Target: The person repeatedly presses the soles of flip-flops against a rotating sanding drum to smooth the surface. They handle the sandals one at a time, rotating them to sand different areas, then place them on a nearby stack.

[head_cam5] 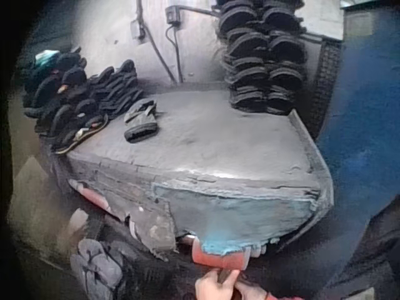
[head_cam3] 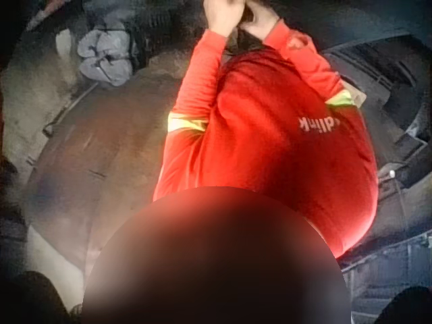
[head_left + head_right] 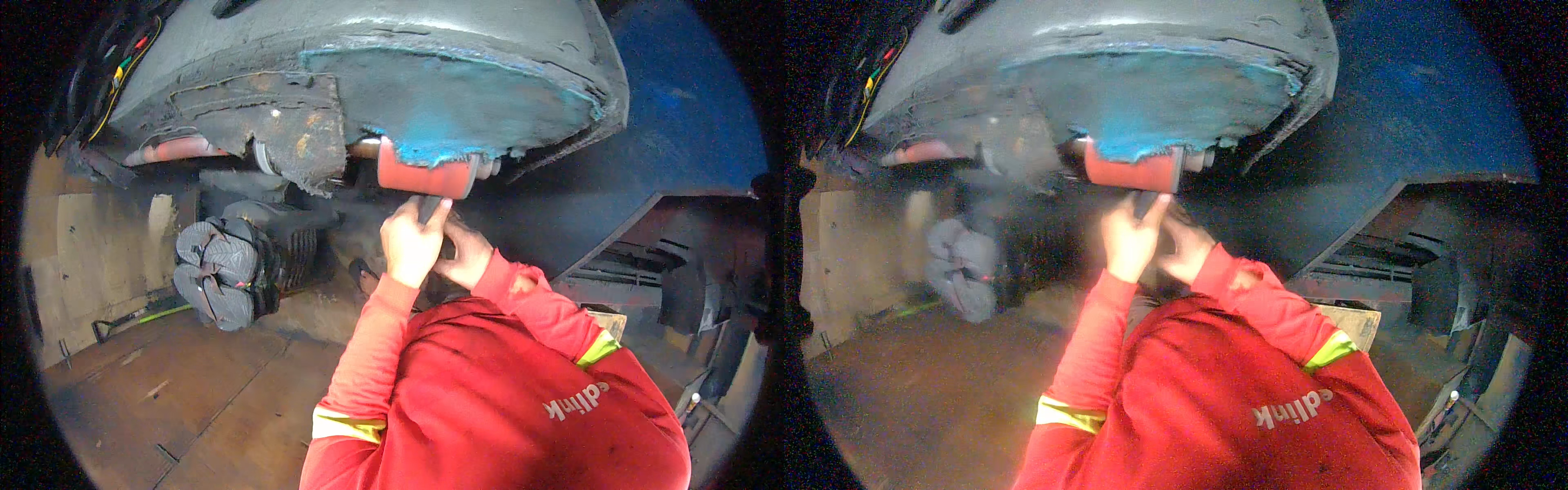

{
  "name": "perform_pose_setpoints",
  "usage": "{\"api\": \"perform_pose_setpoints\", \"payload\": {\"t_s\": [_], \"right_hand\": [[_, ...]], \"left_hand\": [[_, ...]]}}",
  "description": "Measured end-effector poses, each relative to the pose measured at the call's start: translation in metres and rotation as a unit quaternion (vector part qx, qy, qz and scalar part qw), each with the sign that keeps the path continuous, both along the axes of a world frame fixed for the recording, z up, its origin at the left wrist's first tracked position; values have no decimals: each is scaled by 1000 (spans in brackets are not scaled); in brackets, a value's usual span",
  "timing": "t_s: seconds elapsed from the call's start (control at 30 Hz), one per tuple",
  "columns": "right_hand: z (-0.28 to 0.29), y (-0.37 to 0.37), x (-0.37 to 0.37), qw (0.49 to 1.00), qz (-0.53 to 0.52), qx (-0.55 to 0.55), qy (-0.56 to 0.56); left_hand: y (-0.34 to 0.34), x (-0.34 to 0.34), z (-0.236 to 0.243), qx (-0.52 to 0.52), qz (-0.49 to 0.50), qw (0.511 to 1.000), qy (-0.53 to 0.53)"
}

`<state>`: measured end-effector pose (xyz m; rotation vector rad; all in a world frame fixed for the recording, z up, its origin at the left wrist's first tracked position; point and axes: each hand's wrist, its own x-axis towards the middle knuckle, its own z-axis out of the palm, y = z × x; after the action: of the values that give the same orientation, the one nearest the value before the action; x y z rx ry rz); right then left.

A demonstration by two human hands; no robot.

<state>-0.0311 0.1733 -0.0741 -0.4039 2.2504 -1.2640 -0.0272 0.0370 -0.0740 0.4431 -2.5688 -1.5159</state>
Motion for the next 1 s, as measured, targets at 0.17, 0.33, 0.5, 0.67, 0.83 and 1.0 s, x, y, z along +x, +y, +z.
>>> {"api": "perform_pose_setpoints", "payload": {"t_s": [0.17, 0.33, 0.5, 0.67, 0.83, 1.0], "right_hand": [[-10, -11, 42, 943, 2, 108, 315], [-12, -14, 49, 945, 31, 108, 308], [-10, -19, 43, 969, -53, -88, 227], [-7, -18, 46, 985, -46, -97, 137], [-1, -13, 36, 987, -43, -117, 100], [-6, -1, 22, 992, -38, -108, 57]], "left_hand": [[-11, 40, 6, 244, -36, 966, 77], [-21, 46, 32, 145, -28, 989, -9], [-20, 29, 47, -33, -66, 996, 42], [-19, 17, 52, -166, -78, 981, 56], [-13, 5, 45, -207, -93, 974, 20], [-4, -2, 30, -166, -71, 983, 39]]}}
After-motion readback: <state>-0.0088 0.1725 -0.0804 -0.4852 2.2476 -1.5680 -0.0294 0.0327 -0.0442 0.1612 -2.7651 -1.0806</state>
